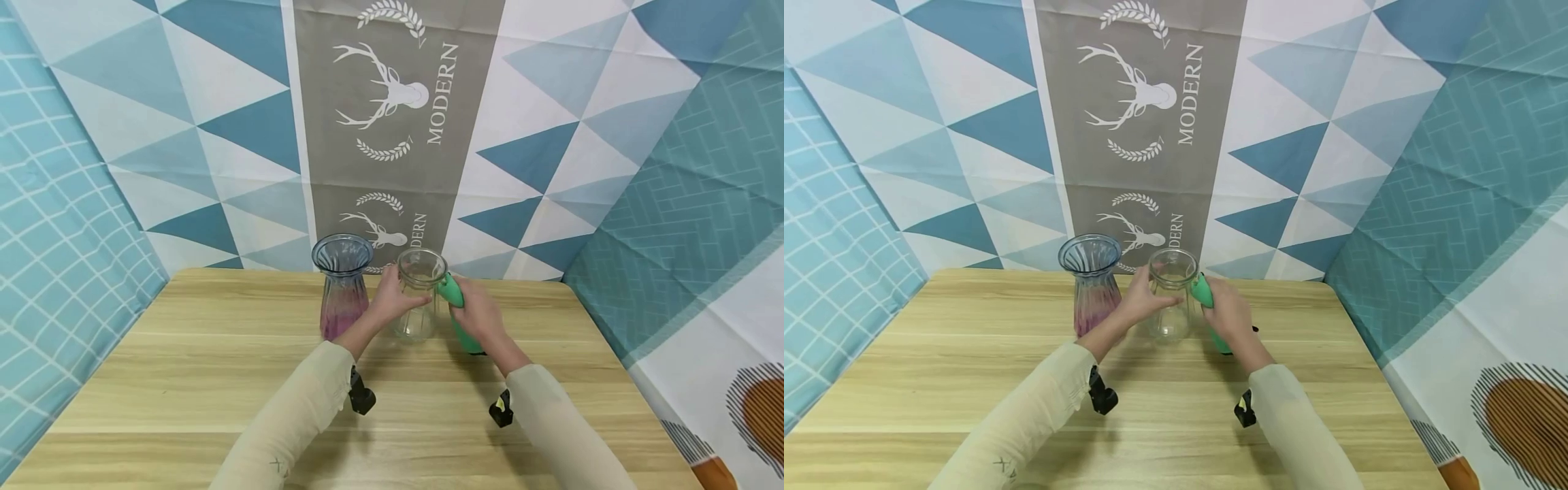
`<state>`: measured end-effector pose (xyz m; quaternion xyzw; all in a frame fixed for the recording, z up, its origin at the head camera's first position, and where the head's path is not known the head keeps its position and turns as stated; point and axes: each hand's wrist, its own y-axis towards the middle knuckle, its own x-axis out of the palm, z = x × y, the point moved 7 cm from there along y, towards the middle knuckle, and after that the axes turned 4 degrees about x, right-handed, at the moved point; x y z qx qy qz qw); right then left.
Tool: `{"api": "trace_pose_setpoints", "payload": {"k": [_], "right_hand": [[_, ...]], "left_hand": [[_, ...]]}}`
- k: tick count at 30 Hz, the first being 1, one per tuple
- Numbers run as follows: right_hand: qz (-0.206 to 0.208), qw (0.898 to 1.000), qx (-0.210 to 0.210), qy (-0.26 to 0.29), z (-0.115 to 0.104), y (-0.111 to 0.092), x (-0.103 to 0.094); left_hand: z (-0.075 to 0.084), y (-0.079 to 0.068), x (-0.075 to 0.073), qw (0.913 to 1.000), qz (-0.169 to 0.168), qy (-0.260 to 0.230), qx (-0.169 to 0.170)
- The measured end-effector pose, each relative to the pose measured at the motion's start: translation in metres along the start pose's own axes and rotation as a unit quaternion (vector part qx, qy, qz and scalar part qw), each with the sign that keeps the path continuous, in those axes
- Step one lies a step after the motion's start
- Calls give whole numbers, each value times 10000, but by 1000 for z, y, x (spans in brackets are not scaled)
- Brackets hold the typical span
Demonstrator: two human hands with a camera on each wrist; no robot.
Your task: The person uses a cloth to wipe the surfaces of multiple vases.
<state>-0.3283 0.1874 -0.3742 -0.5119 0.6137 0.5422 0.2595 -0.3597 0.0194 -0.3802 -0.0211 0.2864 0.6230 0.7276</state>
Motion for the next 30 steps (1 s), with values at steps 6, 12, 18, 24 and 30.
{"api": "trace_pose_setpoints", "payload": {"k": [6,12,18,24,30], "right_hand": [[1099,9910,-725,-248,-16,-7,-12],[1349,9838,-1095,-431,-20,-14,-6],[1224,9821,-1305,-587,-18,-16,1],[961,9797,-1550,-828,-14,-22,12],[495,9819,-1486,-1064,-6,-24,25]], "left_hand": [[-1,0,1,9998,-86,83,-146],[-4,0,0,9995,-105,209,-202],[0,0,-2,9998,-106,144,-71],[-1,-1,-2,9997,-108,178,-132],[0,0,-1,9997,-120,143,-131]]}}
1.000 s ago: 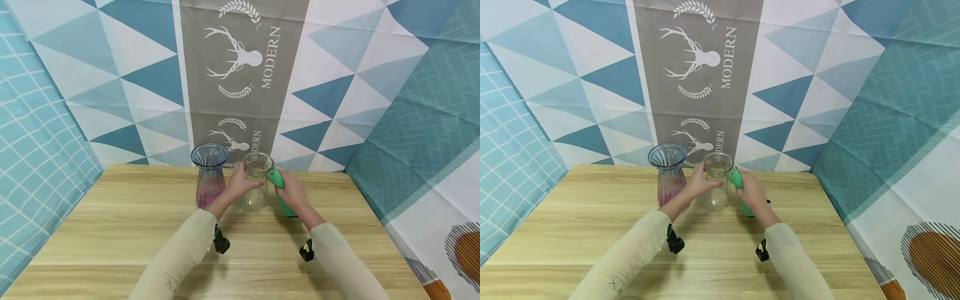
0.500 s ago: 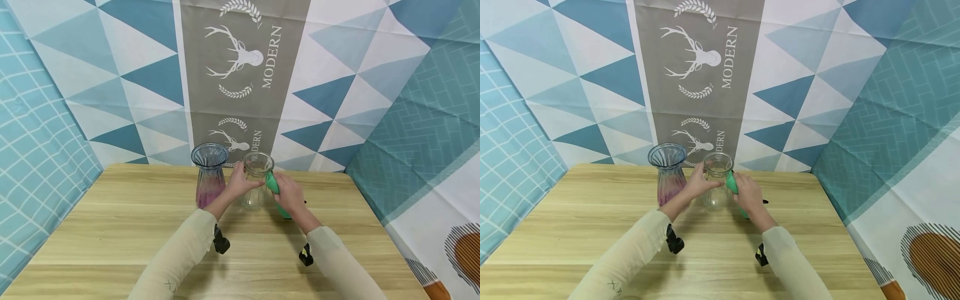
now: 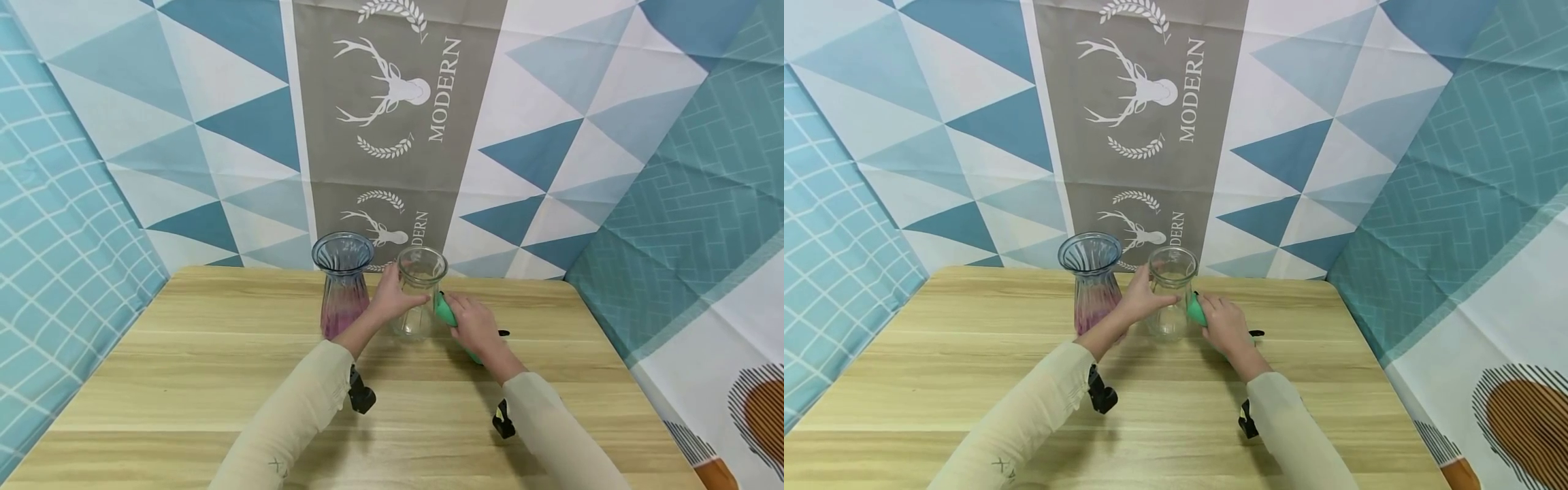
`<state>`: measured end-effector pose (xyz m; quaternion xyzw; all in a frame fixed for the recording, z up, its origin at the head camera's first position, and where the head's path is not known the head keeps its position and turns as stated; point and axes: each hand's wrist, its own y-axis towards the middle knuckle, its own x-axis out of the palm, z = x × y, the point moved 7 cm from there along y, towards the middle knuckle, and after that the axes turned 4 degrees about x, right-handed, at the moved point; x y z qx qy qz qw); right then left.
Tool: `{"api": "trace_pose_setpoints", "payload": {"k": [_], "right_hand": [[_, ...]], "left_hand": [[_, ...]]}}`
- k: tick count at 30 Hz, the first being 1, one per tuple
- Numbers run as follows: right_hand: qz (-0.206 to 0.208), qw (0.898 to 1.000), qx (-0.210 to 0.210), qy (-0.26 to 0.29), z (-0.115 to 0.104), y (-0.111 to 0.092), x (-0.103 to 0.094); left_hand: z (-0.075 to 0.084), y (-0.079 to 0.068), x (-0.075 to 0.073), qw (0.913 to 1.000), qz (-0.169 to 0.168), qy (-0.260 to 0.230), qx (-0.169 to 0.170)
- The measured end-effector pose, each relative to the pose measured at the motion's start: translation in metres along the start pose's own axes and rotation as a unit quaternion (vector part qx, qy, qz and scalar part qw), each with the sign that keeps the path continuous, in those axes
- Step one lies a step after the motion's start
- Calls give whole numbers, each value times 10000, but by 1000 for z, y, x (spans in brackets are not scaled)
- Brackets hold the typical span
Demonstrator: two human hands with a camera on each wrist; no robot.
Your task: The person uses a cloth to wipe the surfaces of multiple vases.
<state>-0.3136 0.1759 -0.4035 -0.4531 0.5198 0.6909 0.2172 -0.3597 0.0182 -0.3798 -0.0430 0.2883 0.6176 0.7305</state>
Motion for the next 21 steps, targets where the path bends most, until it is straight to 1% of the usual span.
{"api": "trace_pose_setpoints", "payload": {"k": [5,9,12,14,17,21], "right_hand": [[-509,9987,51,87,1,-3,9],[-919,9957,57,121,1,-9,15],[-1074,9939,144,206,3,-10,17],[-1069,9932,314,330,7,-9,15],[-906,9920,652,593,13,-3,9],[-423,9878,1072,1043,19,8,-6]], "left_hand": [[1,0,-1,10000,25,-2,-5],[-1,-2,1,10000,-41,-20,-49],[-2,-3,2,9999,-95,-97,-68],[-1,-4,2,9998,-92,-145,-51],[0,-4,2,9995,-62,-293,22],[1,-3,2,9994,-84,-342,23]]}}
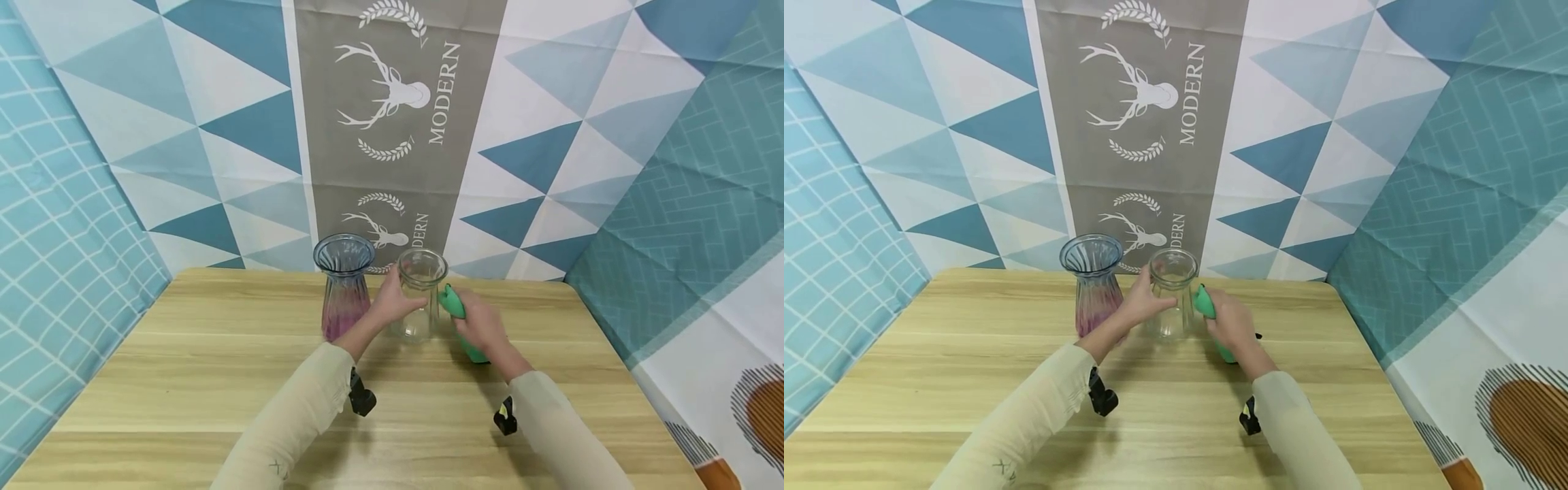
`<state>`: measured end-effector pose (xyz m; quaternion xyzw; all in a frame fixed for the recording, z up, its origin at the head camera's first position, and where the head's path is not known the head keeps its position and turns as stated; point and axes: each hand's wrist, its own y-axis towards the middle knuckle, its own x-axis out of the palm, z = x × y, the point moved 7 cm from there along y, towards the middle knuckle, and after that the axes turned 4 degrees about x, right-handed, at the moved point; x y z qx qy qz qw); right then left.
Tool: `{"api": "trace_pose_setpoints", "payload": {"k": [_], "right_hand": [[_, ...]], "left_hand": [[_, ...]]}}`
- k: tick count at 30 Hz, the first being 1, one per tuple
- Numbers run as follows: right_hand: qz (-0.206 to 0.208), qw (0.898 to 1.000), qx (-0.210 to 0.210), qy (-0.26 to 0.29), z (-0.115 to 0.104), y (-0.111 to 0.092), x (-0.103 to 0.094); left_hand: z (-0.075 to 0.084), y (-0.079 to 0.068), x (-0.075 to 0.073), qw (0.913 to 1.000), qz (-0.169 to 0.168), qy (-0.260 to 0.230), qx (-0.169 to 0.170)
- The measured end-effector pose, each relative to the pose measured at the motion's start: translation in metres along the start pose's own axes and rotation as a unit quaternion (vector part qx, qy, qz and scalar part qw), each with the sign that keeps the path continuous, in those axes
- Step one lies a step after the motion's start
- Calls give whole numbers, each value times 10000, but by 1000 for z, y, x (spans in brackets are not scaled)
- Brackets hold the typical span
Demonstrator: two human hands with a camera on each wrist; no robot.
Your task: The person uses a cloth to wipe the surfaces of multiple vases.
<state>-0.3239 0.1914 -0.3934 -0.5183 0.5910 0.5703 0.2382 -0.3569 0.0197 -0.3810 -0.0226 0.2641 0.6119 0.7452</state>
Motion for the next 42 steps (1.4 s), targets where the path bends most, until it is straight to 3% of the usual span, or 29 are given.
{"api": "trace_pose_setpoints", "payload": {"k": [4,7,13,17,25,38,42], "right_hand": [[493,9976,129,469,-2,8,-14],[799,9950,-26,592,-6,13,-21],[1143,9921,-499,127,-15,14,-24],[889,9951,-423,53,-15,13,-18],[-75,9998,-131,-149,-6,11,3],[-1192,9910,-201,-569,6,-2,37],[-1409,9896,-137,-252,12,-5,40]], "left_hand": [[0,1,1,10000,-52,-15,3],[0,2,1,10000,-93,6,25],[0,2,1,9998,-204,55,21],[1,2,1,9997,-238,51,-11],[0,2,1,9997,-244,9,-52],[-2,3,1,9997,-247,8,-81],[-1,3,2,9995,-278,-2,-130]]}}
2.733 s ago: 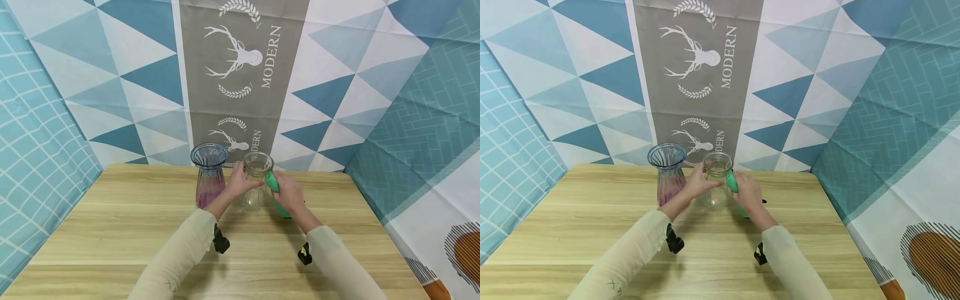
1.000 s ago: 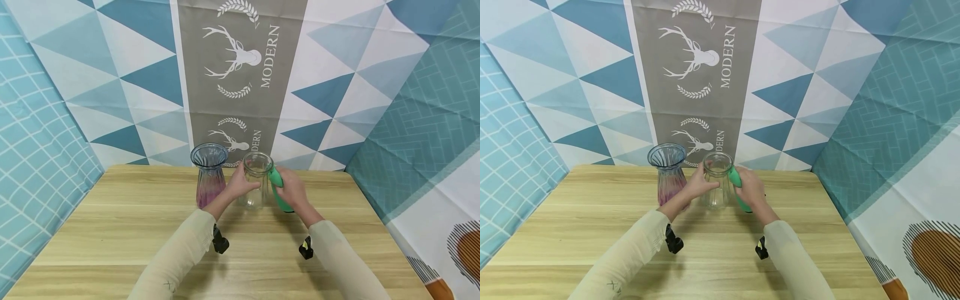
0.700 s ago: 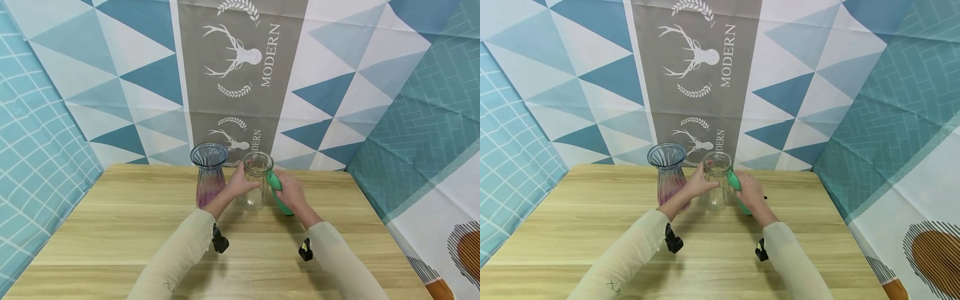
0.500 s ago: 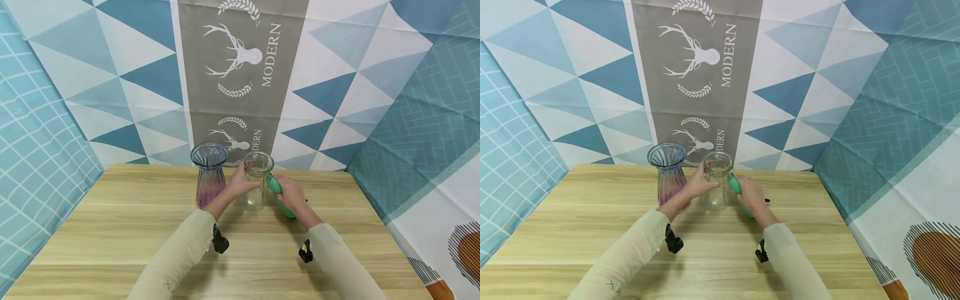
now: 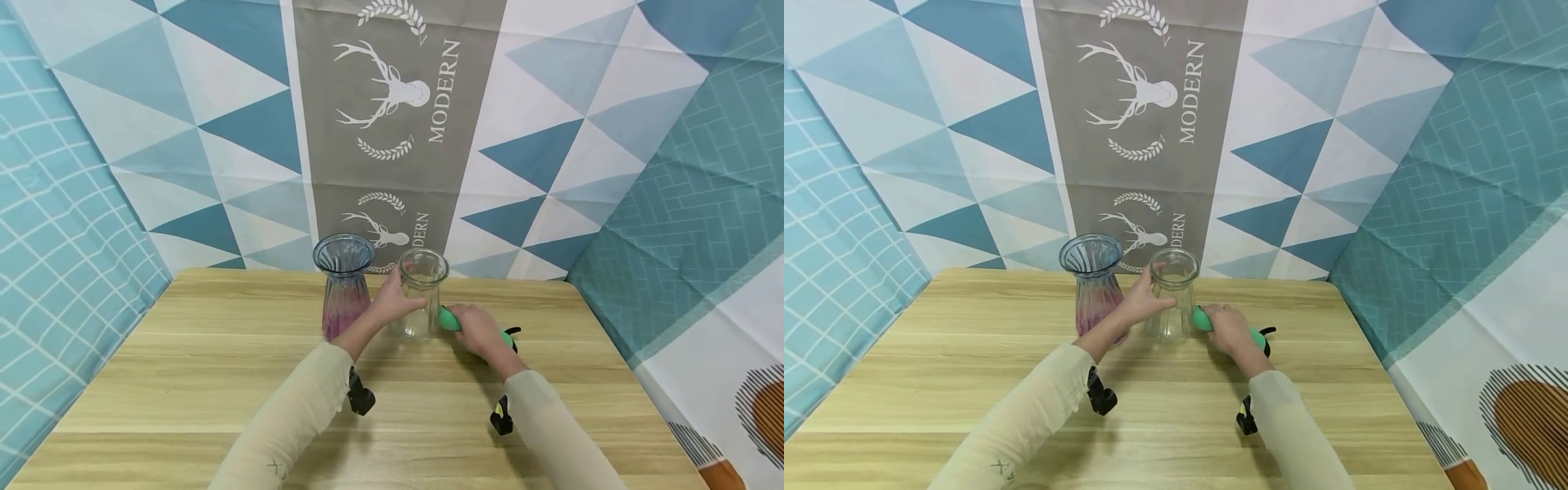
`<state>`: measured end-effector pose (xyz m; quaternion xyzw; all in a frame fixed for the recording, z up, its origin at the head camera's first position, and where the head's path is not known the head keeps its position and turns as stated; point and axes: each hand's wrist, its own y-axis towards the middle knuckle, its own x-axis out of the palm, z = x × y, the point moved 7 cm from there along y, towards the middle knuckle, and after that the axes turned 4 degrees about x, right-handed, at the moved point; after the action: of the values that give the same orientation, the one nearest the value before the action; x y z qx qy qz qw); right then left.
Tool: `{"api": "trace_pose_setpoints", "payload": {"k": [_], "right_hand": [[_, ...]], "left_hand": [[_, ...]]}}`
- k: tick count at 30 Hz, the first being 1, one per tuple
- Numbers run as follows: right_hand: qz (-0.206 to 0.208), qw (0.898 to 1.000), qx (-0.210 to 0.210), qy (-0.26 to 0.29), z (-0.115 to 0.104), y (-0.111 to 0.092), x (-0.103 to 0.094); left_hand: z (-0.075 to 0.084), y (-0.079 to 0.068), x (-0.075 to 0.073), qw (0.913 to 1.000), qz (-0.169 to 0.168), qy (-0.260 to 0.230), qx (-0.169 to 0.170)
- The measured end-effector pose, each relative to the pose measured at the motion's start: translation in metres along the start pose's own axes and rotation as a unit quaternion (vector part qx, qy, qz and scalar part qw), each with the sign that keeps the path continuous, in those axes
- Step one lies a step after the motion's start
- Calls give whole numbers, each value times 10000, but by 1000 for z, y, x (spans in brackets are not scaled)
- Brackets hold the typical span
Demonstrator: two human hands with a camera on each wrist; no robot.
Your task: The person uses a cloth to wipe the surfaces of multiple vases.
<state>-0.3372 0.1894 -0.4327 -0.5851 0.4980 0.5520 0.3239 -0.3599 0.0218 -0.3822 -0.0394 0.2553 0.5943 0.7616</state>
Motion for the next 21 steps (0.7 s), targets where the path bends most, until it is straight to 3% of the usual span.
{"api": "trace_pose_setpoints", "payload": {"k": [6,14,21], "right_hand": [[157,9976,277,608,10,-2,-17],[933,9888,409,1089,3,3,-44],[1565,9790,353,1260,-9,7,-60]], "left_hand": [[2,1,1,9999,27,-127,93],[8,-2,-2,9993,164,-37,347],[5,-1,-2,9991,382,49,187]]}}
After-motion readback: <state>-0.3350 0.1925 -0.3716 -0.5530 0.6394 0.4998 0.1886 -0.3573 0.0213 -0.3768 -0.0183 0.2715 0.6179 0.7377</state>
